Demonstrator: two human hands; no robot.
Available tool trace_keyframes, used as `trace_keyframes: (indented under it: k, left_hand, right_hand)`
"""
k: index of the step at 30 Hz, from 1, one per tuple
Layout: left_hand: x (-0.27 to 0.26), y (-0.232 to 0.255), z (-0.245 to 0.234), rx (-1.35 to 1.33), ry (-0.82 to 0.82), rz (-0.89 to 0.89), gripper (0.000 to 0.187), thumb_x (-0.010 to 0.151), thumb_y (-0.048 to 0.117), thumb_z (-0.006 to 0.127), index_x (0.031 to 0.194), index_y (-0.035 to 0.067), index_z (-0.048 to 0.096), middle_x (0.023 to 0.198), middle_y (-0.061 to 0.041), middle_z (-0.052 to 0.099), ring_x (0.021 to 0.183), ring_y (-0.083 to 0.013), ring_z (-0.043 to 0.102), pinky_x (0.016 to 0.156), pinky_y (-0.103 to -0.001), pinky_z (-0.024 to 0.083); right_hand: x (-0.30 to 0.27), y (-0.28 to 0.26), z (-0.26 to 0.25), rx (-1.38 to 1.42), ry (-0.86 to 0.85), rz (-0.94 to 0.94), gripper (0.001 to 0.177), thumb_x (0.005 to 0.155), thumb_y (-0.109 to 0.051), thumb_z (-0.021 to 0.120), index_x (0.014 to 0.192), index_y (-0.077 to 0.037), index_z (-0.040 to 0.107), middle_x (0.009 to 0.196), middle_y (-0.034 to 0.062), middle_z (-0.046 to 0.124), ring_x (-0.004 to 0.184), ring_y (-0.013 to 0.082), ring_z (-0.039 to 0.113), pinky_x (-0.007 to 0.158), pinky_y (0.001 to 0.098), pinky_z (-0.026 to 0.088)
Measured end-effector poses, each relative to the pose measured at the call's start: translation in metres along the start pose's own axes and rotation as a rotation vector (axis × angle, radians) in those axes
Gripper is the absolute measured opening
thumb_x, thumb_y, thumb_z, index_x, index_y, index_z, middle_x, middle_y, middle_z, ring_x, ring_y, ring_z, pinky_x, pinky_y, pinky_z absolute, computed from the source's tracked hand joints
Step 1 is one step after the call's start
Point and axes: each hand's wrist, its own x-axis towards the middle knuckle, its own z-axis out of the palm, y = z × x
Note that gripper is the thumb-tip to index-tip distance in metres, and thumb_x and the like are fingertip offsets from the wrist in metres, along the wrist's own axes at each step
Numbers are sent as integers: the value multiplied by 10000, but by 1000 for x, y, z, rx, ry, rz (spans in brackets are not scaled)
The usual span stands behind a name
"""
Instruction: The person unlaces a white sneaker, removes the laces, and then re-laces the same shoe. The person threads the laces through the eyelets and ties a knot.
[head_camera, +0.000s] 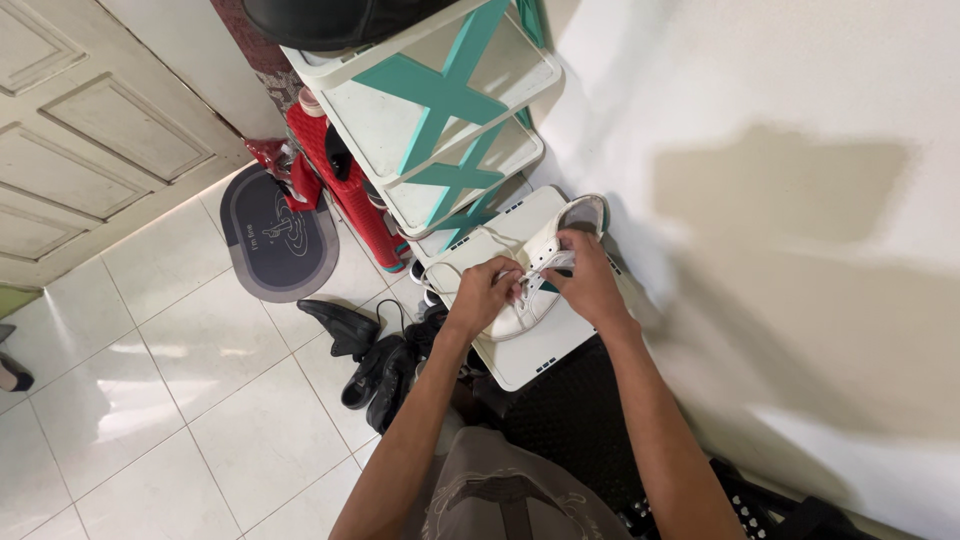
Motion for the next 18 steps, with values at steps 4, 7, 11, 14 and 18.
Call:
trace_keyframes:
  k: [4, 7, 11, 14, 18]
  left_hand:
    - [0, -4, 6, 121, 58, 183, 140, 1001, 101, 638, 989, -39, 643, 783, -88, 677, 660, -125, 651, 618, -297, 543]
    - [6, -7, 11, 88, -30, -40, 147, 1013, 133, 617, 1017, -13, 630, 718, -85, 682, 629, -127, 633, 598, -296, 535]
    - [13, -15, 10, 84, -116, 0, 124, 991, 112, 628, 1018, -7, 650, 759, -108, 688, 667, -149, 629, 626, -307, 543]
    - [15, -18, 12, 213, -68, 205, 94, 953, 78, 663, 998, -5, 668, 865, -133, 667, 726, -217, 642, 671, -349, 534]
    - [13, -18, 12, 258, -44, 105, 70, 944, 76, 658, 988, 22, 650, 961, -123, 618, 742, -296, 657, 701, -395, 526]
  right_hand:
    - [-5, 0, 4, -86, 26, 28, 572, 708, -130, 911, 1156, -27, 570, 1168, 150, 575, 1105, 350, 560, 944, 443, 455]
    - [-10, 7, 8, -122, 57, -24, 506, 689, -144, 928, 1048, -28, 592, 1110, 132, 556, 1070, 337, 550, 933, 443, 450]
    - [-12, 21, 9, -130, -7, -36, 413, 645, -146, 933, 957, -50, 680, 1071, 99, 544, 1098, 319, 511, 944, 438, 430]
    - [-12, 32, 10, -161, -77, -85, 340, 628, -144, 938, 926, -96, 780, 1065, 115, 499, 1068, 333, 448, 946, 430, 417]
    - [-11, 42, 8, -111, -98, -74, 271, 645, -168, 941, 848, -89, 780, 1059, 87, 501, 1097, 297, 463, 973, 414, 422]
